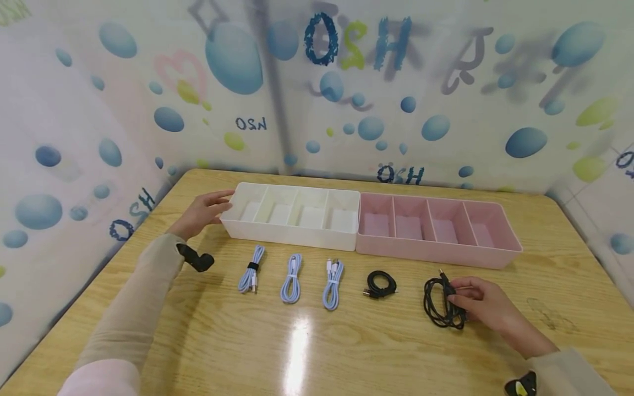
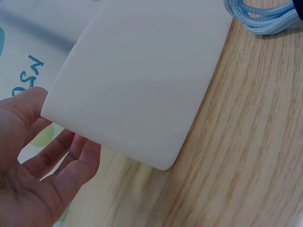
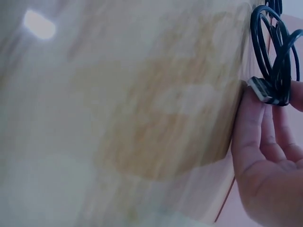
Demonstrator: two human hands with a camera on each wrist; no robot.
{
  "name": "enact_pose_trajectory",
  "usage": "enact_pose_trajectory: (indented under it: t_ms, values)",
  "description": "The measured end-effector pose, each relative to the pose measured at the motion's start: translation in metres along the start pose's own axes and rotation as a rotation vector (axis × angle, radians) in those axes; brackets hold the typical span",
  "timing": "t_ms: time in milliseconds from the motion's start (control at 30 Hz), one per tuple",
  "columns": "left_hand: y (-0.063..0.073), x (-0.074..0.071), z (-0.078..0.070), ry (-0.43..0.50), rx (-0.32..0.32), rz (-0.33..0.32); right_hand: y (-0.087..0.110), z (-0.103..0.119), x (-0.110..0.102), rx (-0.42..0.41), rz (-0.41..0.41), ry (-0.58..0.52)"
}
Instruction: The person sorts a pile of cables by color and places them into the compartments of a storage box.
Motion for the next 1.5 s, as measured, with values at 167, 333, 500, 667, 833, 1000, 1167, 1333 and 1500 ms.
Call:
enact_pose_trajectory:
  t_ms: [167,333,500,667,833,1000,1167,1333,1500]
  values:
    - [0.007,0.004,-0.015,-0.018,-0.009,0.002,-0.002,-0.004,-0.002,0.022,0.053,-0.081]
    - [0.010,0.005,-0.021,-0.022,-0.019,0.001,-0.003,-0.007,-0.003,0.052,0.102,-0.114]
    - [0.008,0.003,-0.017,-0.014,-0.028,0.000,-0.005,-0.008,-0.004,0.069,0.139,-0.139]
    - [0.007,0.002,-0.014,0.000,-0.022,0.006,-0.005,-0.009,-0.005,0.090,0.153,-0.119]
    - [0.007,0.003,-0.014,0.009,-0.006,0.003,-0.005,-0.010,-0.006,0.119,0.164,-0.134]
    - [0.004,0.004,-0.011,0.008,0.000,-0.001,-0.004,-0.011,-0.007,0.136,0.175,-0.172]
    - [-0.003,0.002,0.001,0.028,0.005,-0.007,-0.002,-0.011,-0.010,0.115,0.192,-0.197]
    - [-0.006,0.000,0.011,0.019,0.017,-0.017,-0.001,-0.007,-0.013,0.074,0.205,-0.198]
    - [-0.004,-0.003,0.014,-0.001,0.023,-0.022,-0.003,-0.003,-0.011,0.071,0.227,-0.229]
Point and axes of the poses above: each hand's wrist, its own y-axis away from the middle knuckle, its own x-axis out of the palm, z = x × y, the point moved 2 cm from there along -y, towards the middle knuckle, and after that the axes turned 13 degrees about x, right-handed, at the moved point
